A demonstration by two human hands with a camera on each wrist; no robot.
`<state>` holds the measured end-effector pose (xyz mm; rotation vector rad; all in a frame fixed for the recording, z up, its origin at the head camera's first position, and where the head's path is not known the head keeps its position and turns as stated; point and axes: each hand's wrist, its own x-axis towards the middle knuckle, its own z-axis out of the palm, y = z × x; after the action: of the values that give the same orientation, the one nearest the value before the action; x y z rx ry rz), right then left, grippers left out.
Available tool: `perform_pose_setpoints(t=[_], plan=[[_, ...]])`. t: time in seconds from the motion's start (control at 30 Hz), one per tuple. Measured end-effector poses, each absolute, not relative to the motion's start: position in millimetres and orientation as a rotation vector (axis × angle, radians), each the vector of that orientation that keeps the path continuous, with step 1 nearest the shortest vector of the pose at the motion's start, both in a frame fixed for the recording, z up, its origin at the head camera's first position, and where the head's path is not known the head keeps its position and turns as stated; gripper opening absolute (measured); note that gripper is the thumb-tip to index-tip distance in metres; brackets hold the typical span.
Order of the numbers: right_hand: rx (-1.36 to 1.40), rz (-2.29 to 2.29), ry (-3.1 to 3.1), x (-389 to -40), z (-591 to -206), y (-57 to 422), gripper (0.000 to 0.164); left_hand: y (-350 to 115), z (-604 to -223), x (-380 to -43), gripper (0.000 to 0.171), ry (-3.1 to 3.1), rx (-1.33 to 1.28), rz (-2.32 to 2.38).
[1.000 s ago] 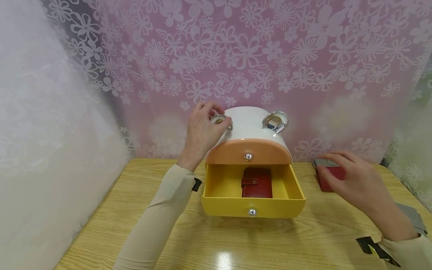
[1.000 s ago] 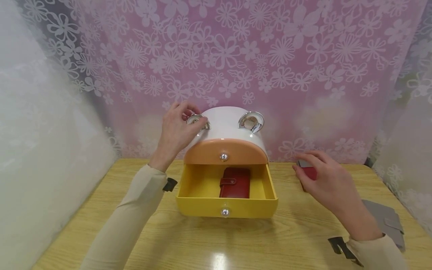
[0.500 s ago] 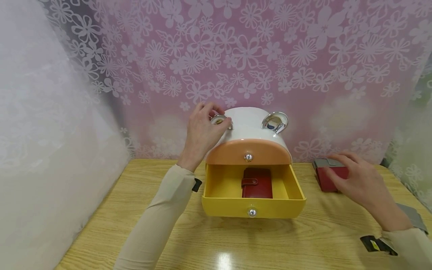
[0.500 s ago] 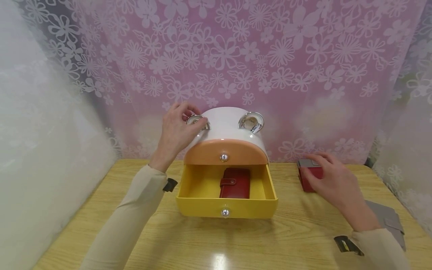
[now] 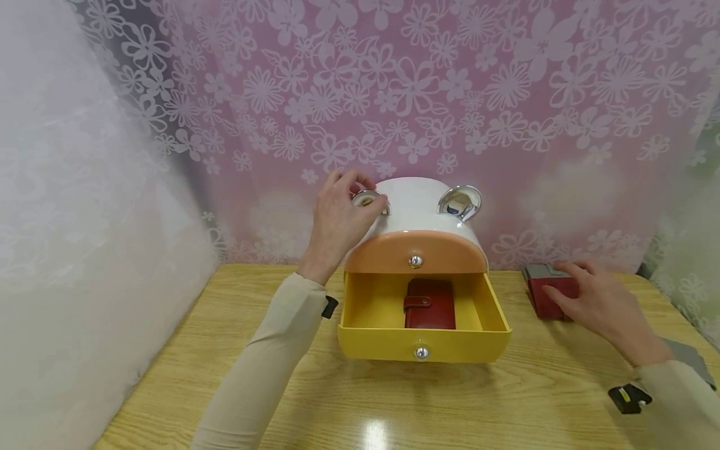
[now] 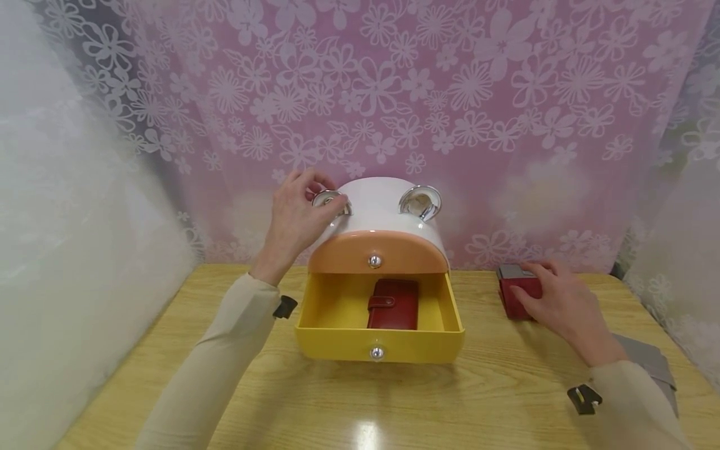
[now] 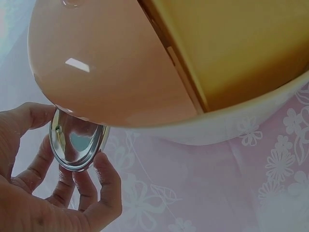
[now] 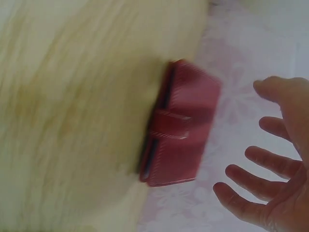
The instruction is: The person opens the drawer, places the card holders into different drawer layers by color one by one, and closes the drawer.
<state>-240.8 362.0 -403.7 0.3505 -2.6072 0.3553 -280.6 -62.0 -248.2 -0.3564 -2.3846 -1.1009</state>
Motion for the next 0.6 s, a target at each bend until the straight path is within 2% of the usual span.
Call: perform_pose_setpoints(t=[0.3, 0.6], plan=[[0.329, 0.252, -2.815, -257.7, -419.9, 382.4, 0.07, -60.9, -248.4, -280.7, 0.019, -2.384, -0.358, -1.095], [0.478, 0.216, -2.875, -271.9, -423.2, 399.2, 0.083, -62.1, -249.3, -281.0, 0.018, -2.364, -0.377, -1.104]])
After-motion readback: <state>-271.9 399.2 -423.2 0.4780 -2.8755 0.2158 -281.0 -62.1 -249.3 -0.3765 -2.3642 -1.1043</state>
